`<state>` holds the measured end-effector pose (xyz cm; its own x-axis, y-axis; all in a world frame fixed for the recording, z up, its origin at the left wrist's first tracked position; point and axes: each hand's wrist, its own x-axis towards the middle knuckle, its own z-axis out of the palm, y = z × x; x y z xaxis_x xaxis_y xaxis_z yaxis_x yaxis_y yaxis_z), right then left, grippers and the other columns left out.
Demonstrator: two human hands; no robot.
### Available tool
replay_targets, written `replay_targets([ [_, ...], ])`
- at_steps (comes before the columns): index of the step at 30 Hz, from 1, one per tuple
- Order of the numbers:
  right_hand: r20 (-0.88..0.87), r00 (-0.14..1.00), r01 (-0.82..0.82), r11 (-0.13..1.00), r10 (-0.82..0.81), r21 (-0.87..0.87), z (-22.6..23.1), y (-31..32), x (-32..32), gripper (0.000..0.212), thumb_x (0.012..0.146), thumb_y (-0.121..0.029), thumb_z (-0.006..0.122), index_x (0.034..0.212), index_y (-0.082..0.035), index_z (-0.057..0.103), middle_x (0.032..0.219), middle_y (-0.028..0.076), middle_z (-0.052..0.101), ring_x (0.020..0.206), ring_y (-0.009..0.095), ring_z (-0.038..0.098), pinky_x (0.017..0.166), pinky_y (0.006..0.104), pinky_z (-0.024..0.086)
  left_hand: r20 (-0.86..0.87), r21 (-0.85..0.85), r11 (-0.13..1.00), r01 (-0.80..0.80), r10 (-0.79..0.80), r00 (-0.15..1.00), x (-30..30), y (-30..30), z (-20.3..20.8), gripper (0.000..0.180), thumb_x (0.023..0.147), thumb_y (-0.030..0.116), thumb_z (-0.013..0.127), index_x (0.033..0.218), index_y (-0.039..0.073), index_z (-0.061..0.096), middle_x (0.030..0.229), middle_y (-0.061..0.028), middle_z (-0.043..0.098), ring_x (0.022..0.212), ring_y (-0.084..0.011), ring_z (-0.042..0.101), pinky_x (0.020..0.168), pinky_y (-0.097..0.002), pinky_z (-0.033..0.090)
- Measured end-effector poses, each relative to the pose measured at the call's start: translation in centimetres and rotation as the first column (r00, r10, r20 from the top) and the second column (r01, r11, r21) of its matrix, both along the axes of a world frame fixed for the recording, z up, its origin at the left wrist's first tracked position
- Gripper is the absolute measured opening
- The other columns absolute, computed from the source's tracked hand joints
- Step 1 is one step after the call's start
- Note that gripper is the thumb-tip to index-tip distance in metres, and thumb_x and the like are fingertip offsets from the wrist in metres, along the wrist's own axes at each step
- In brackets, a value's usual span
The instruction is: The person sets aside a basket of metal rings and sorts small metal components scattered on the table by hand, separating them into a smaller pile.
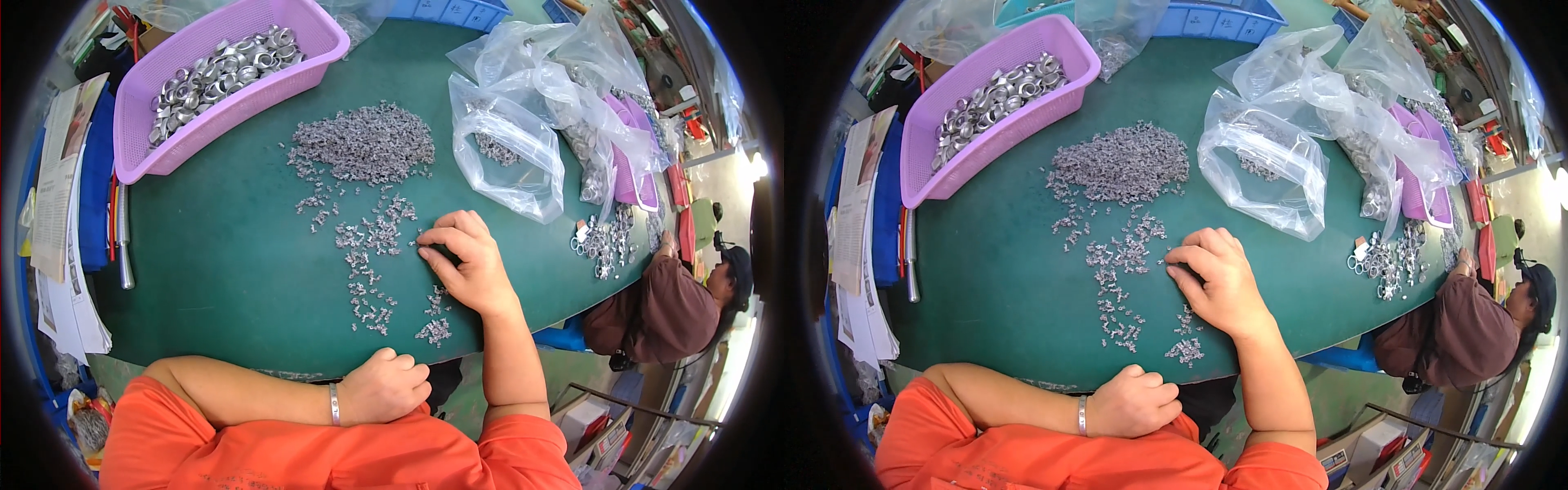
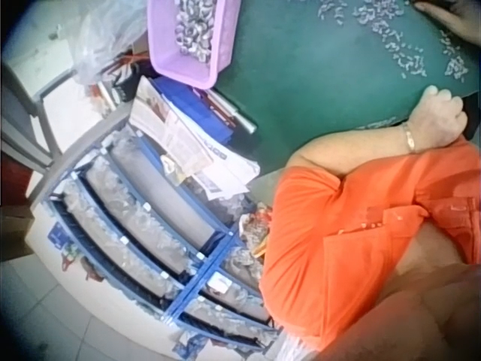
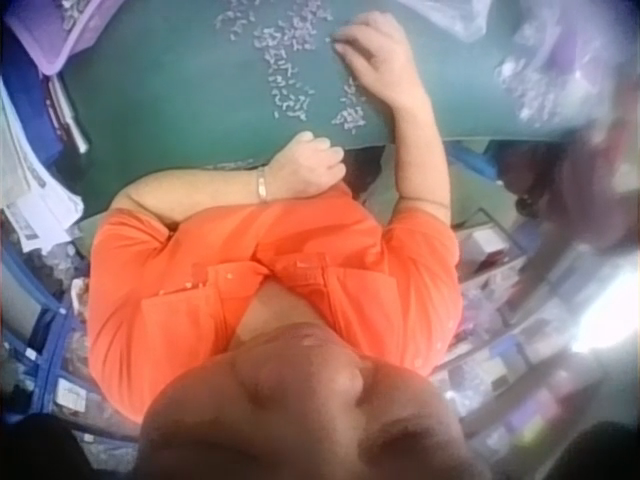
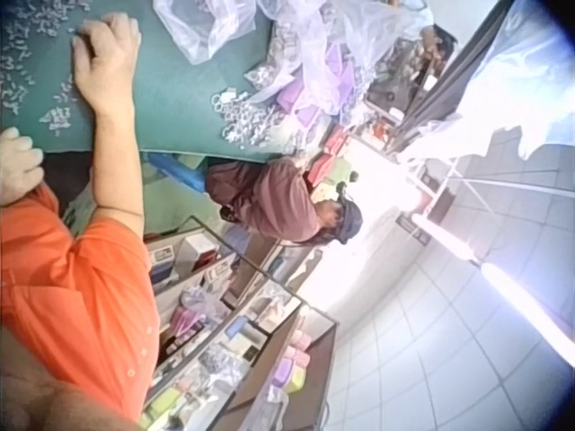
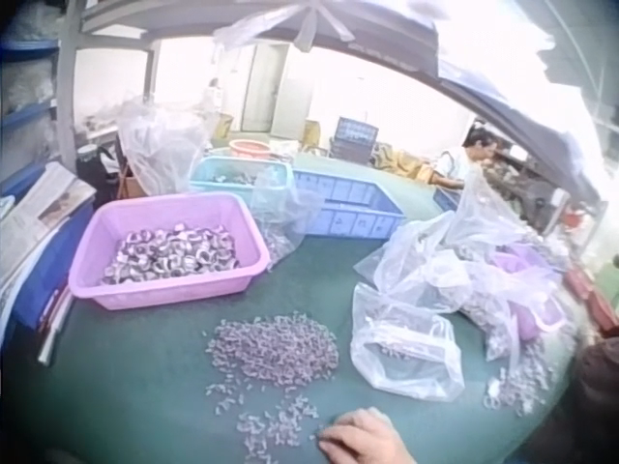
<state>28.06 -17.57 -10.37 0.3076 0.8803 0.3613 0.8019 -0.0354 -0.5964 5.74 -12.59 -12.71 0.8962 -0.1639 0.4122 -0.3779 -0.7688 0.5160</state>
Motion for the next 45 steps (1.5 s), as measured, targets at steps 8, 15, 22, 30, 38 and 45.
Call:
replay_targets([
  [8, -0.115, 0.987, 0.115, 0.992, -0.108, 0.051, -0.2, -1.2, 0.6, 0.017, 0.077, 0.005, 0.073, 0.091, -0.004, 0.069, 0.091, 0.008, 0.064, 0.083, 0.028, 0.059, 0.074, 0.0370, 0.048, 0.007, 0.005, 1.000, 0.002, -0.002, 1.000, 0.0, 0.0, 0.0, 0.009, 0.078, 0.016, 0.061, 0.071, 0.016, 0.055, 0.073, 0.0027, 0.043, 0.067, -0.0127, 0.047, 0.059, -0.0289, 0.035],
  [15, -0.010, 1.000, 0.015, 1.000, -0.015, -0.023, -0.2, -1.0, 0.7, 0.012, 0.076, -0.004, 0.076, 0.085, -0.008, 0.068, 0.085, 0.005, 0.061, 0.080, 0.027, 0.056, 0.074, 0.0373, 0.043, -0.015, 0.019, 1.000, -0.002, 0.003, 1.000, 0.0, 0.0, 0.1, 0.009, 0.079, 0.017, 0.061, 0.072, 0.016, 0.056, 0.073, 0.0028, 0.043, 0.068, -0.0129, 0.048, 0.059, -0.0288, 0.035],
  [22, -0.024, 0.998, 0.066, 0.998, -0.066, -0.005, 0.2, -0.5, 0.2, 0.011, 0.076, -0.004, 0.074, 0.085, -0.007, 0.069, 0.086, 0.005, 0.061, 0.080, 0.027, 0.057, 0.075, 0.0377, 0.043, 0.008, -0.007, 1.000, 0.001, -0.001, 1.000, 0.0, 0.1, 0.0, 0.010, 0.079, 0.017, 0.061, 0.071, 0.016, 0.056, 0.073, 0.0027, 0.043, 0.068, -0.0129, 0.048, 0.060, -0.0289, 0.036],
  [30, -0.072, 0.997, 0.008, 1.000, -0.007, 0.019, 0.0, -0.2, -0.1, 0.016, 0.077, -0.001, 0.071, 0.092, -0.006, 0.072, 0.087, 0.006, 0.063, 0.084, 0.027, 0.058, 0.078, 0.0381, 0.045, 0.016, 0.015, 1.000, 0.001, -0.001, 1.000, -0.1, -0.1, -0.2, 0.011, 0.079, 0.017, 0.061, 0.070, 0.016, 0.055, 0.072, 0.0021, 0.043, 0.067, -0.0135, 0.048, 0.059, -0.0292, 0.036],
  [38, -0.091, 0.992, 0.091, 0.995, -0.088, 0.033, -0.5, 0.1, -0.3, 0.015, 0.079, -0.002, 0.072, 0.093, -0.007, 0.070, 0.088, 0.008, 0.061, 0.083, 0.028, 0.058, 0.076, 0.0387, 0.047, 0.011, 0.008, 1.000, 0.001, -0.002, 1.000, 0.1, -0.2, -0.1, 0.012, 0.079, 0.017, 0.061, 0.069, 0.016, 0.054, 0.072, 0.0023, 0.043, 0.068, -0.0134, 0.048, 0.059, -0.0291, 0.035],
  [45, -0.003, 1.000, 0.025, 1.000, -0.025, 0.004, -0.2, -0.1, 0.3, 0.015, 0.077, 0.001, 0.070, 0.091, -0.006, 0.071, 0.088, 0.007, 0.063, 0.082, 0.028, 0.058, 0.076, 0.0380, 0.048, 0.023, -0.007, 1.000, -0.011, 0.011, 1.000, 0.0, -0.1, -0.1, 0.012, 0.079, 0.017, 0.061, 0.069, 0.016, 0.054, 0.072, 0.0024, 0.043, 0.068, -0.0134, 0.048, 0.059, -0.0292, 0.035],
])
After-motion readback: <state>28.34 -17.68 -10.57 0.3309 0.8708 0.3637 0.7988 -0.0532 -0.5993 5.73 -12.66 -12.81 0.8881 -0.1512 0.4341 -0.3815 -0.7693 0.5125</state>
